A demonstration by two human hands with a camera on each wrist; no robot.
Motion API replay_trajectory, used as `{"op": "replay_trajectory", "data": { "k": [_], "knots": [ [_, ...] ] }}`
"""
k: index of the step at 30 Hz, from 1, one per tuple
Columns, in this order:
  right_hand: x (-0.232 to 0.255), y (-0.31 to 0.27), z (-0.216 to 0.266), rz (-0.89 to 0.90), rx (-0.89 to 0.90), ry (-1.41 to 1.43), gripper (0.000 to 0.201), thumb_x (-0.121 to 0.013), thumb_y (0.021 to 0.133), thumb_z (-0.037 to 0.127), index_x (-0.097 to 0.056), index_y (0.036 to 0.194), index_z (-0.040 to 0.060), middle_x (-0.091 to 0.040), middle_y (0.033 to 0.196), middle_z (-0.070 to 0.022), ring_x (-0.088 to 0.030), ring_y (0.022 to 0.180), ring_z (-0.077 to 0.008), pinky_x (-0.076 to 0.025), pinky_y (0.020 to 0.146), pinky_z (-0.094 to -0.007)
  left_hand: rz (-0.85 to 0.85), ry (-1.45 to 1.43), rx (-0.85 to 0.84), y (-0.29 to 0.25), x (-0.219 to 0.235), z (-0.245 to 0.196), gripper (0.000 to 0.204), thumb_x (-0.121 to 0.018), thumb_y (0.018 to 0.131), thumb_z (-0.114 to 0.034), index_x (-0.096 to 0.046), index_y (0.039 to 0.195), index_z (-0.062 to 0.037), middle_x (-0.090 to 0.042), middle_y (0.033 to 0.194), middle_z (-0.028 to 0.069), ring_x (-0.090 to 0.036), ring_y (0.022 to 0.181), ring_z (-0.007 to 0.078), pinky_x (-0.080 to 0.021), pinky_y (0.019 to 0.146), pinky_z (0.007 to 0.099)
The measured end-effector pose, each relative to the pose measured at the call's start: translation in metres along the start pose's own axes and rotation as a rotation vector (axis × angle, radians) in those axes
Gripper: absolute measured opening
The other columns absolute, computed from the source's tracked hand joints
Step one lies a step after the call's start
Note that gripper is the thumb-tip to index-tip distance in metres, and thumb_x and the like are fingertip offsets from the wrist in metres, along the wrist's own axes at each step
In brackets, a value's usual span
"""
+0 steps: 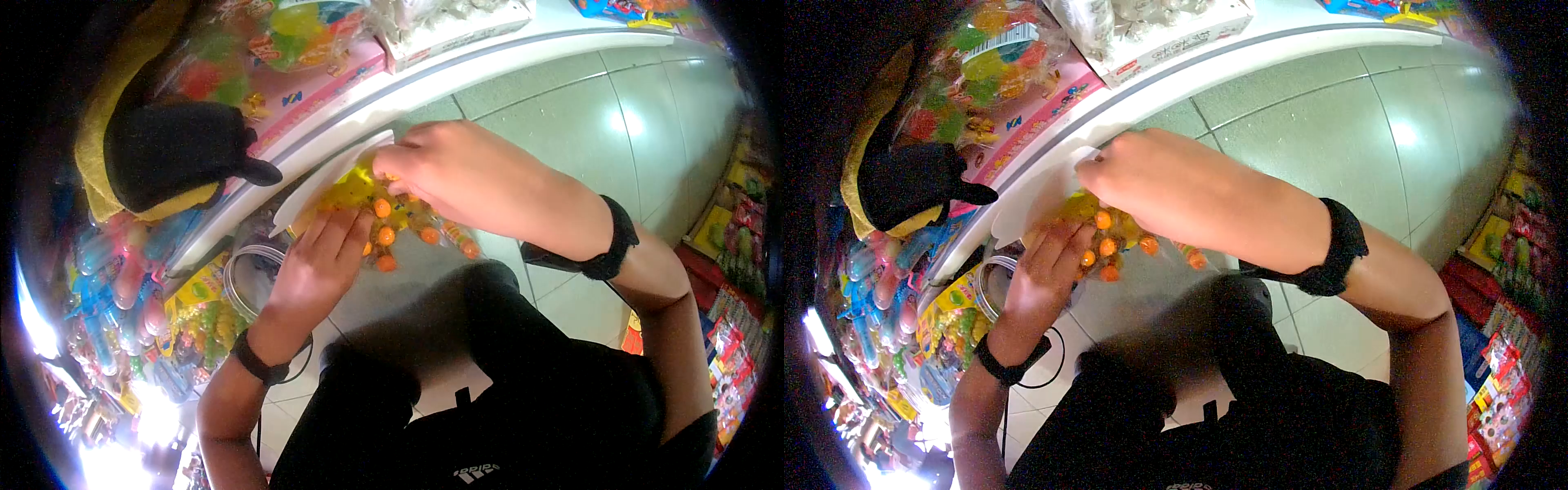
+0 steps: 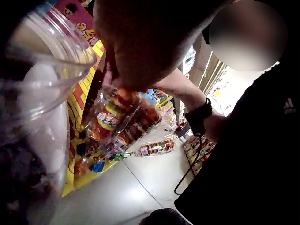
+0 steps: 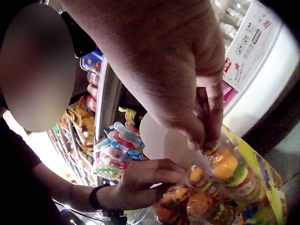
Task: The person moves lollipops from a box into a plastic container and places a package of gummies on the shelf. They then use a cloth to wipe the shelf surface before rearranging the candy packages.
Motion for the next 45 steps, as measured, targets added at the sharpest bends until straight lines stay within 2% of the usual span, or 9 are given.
{"op": "replay_trajectory", "data": {
  "k": [3,11,17,26,29,35,38,40,45],
  "knots": [
    [-0.001,-0.001,-0.003,-0.045,0.018,-0.046,0.009,-0.055,0.081,0.005,-0.058,0.088,-0.0005,-0.061,0.073,-0.018,-0.065,0.071,-0.0334,-0.052,0.062,-0.0402,0.001,0.03,0.006,0.0,-0.003,0.0,0.042,-0.06,0.07,-0.001,-0.056,0.112,0.0034,-0.057,0.105,0.017,-0.058,0.095,0.0319,-0.052,0.084,0.0374],
    [-0.002,-0.007,-0.003,-0.075,-0.028,0.11,0.011,-0.06,0.082,0.008,-0.056,0.089,0.0009,-0.062,0.078,-0.0188,-0.062,0.076,-0.0382,-0.05,0.066,-0.0448,-0.027,-0.003,0.02,0.003,-0.003,-0.001,0.038,-0.059,0.071,-0.002,-0.059,0.108,0.0029,-0.06,0.101,0.0145,-0.059,0.095,0.0273,-0.052,0.085,0.0351],
    [-0.003,-0.006,0.0,-0.063,-0.033,0.139,0.01,-0.056,0.082,0.006,-0.055,0.091,0.0017,-0.062,0.08,-0.0177,-0.062,0.077,-0.0381,-0.05,0.066,-0.0445,-0.037,0.008,0.021,0.001,-0.004,0.001,0.038,-0.058,0.071,-0.003,-0.058,0.108,0.0033,-0.059,0.103,0.0157,-0.059,0.096,0.0284,-0.051,0.086,0.0349],
    [-0.005,-0.007,0.003,-0.062,-0.022,0.04,0.014,-0.055,0.081,0.006,-0.054,0.094,0.0026,-0.061,0.079,-0.0174,-0.063,0.075,-0.0376,-0.051,0.064,-0.0437,-0.032,-0.061,0.055,-0.001,-0.006,0.001,0.042,-0.058,0.071,0.0,-0.059,0.112,0.0027,-0.059,0.107,0.0169,-0.059,0.1,0.032,-0.048,0.091,0.0393],
    [-0.005,-0.008,0.004,-0.01,-0.061,0.048,0.019,-0.065,0.079,0.007,-0.056,0.096,0.0075,-0.06,0.076,-0.0123,-0.061,0.073,-0.0311,-0.051,0.065,-0.0389,-0.045,-0.026,0.05,-0.002,-0.008,0.001,0.04,-0.059,0.071,-0.001,-0.06,0.111,0.0023,-0.06,0.107,0.017,-0.06,0.1,0.0311,-0.049,0.09,0.0386],
    [0.0,-0.01,0.009,0.03,-0.076,0.019,0.015,-0.064,0.08,0.007,-0.056,0.093,0.0064,-0.06,0.076,-0.013,-0.062,0.073,-0.0325,-0.05,0.063,-0.0402,-0.041,0.018,0.022,-0.001,-0.007,0.002,0.037,-0.056,0.072,-0.005,-0.057,0.108,0.0038,-0.058,0.104,0.0163,-0.059,0.098,0.029,-0.05,0.087,0.0356],
    [0.001,-0.008,0.013,0.066,-0.105,0.039,0.01,-0.052,0.083,0.009,-0.054,0.088,-0.0002,-0.06,0.071,-0.0199,-0.064,0.071,-0.0358,-0.051,0.06,-0.0427,-0.051,0.004,0.023,-0.002,-0.008,0.003,0.036,-0.056,0.073,-0.004,-0.058,0.108,0.0031,-0.058,0.104,0.016,-0.059,0.099,0.0289,-0.051,0.086,0.0356],
    [0.0,-0.006,0.013,-0.024,0.001,-0.082,0.011,-0.052,0.082,0.008,-0.055,0.088,-0.0013,-0.061,0.07,-0.0193,-0.065,0.071,-0.034,-0.052,0.06,-0.0421,-0.053,0.001,0.022,-0.002,-0.009,0.004,0.036,-0.056,0.073,-0.004,-0.058,0.108,0.0028,-0.058,0.104,0.0159,-0.059,0.099,0.0289,-0.051,0.086,0.0357],
    [-0.001,-0.005,0.015,-0.045,0.037,-0.153,0.013,-0.053,0.081,0.008,-0.058,0.088,-0.0023,-0.061,0.072,-0.019,-0.065,0.073,-0.0339,-0.052,0.061,-0.0422,-0.068,0.035,0.02,-0.002,-0.008,0.003,0.035,-0.056,0.073,-0.004,-0.058,0.108,0.0028,-0.057,0.103,0.0158,-0.059,0.097,0.0295,-0.051,0.087,0.0363]
  ]
}}
Point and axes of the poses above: each hand's wrist, its own y-axis towards the middle knuckle, its own x-axis out of the back of the hand, z = x × y, the point moved 1 cm from there along y, towards the middle knuckle
